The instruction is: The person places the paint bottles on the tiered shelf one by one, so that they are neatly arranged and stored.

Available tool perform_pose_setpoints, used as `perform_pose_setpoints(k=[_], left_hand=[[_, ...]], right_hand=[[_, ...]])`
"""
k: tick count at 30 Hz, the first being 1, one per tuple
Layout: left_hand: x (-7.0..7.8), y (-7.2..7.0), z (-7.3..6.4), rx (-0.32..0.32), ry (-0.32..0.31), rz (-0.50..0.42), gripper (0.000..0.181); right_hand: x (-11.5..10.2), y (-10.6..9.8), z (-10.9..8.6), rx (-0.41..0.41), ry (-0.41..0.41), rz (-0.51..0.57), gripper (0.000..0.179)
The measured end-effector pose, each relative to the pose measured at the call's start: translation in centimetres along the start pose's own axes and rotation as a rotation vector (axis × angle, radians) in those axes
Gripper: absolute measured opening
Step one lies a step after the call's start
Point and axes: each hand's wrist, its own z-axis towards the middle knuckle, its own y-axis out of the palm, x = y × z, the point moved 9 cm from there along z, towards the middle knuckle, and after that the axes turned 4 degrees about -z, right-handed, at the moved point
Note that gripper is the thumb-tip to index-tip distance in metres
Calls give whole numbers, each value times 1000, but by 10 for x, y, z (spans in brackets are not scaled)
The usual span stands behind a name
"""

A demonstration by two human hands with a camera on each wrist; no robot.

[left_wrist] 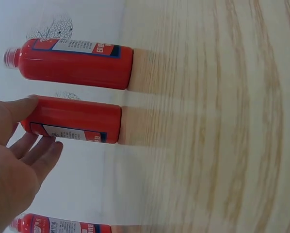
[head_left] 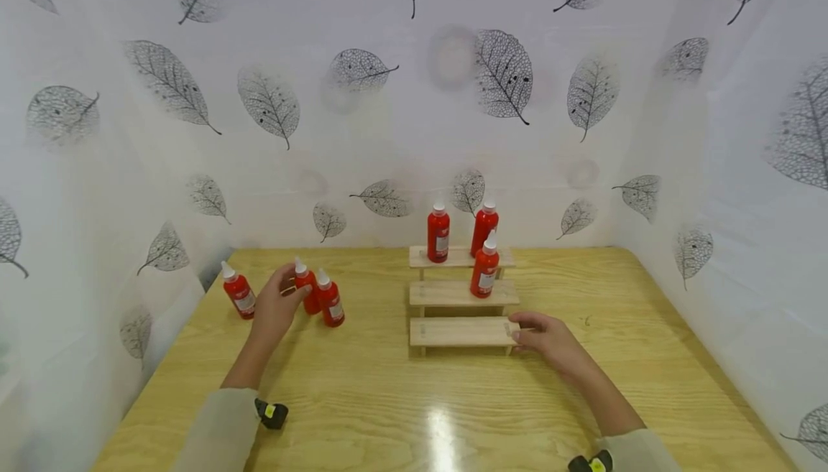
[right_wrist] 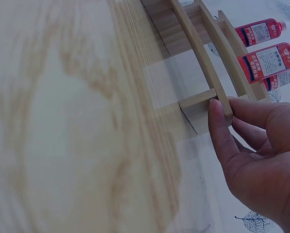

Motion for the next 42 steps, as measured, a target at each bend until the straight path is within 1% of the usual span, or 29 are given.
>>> perform_pose_setpoints(k=[3,6,9,14,17,20,24,29,33,35,37,39,42], left_hand=[[-1,-3,-1,23,5,-11,58],[2,-9,-4,42,14,-27,59],[13,-17,-8,58,37,-23,61],[43,-32,-15,101,79,22,61],[64,-39,-18,118,113,13,61],[84,-42,-21,115,140,-10,61],[107,-38,-23,88,161,-22,63],[138,-26,-27,27,191,-60,62],[155,-8,-28,-30,207,-72,61],[160,5,-28,-60,224,-89,60],[165,19,-27,-92,255,-116,58],[168,36,-26,-126,286,-147,56],[168,63,-25,-176,317,-179,54]], right_hand=[[-1,-1,0,4,-2,3,49],[-2,0,0,-8,-11,-3,50],[-2,0,0,-1,-4,2,49],[-1,-2,0,9,7,-1,48],[0,-4,0,10,6,-10,48],[0,-5,0,17,8,-12,48],[-1,-4,-1,11,4,-8,49],[-4,-2,-3,5,-3,-2,51],[-5,-1,-4,4,-2,1,51],[-5,-1,-4,3,-2,1,51],[-5,-1,-4,1,-4,-2,51],[-5,-1,-4,0,-7,-2,51],[-6,0,-4,-7,-11,-5,51]])
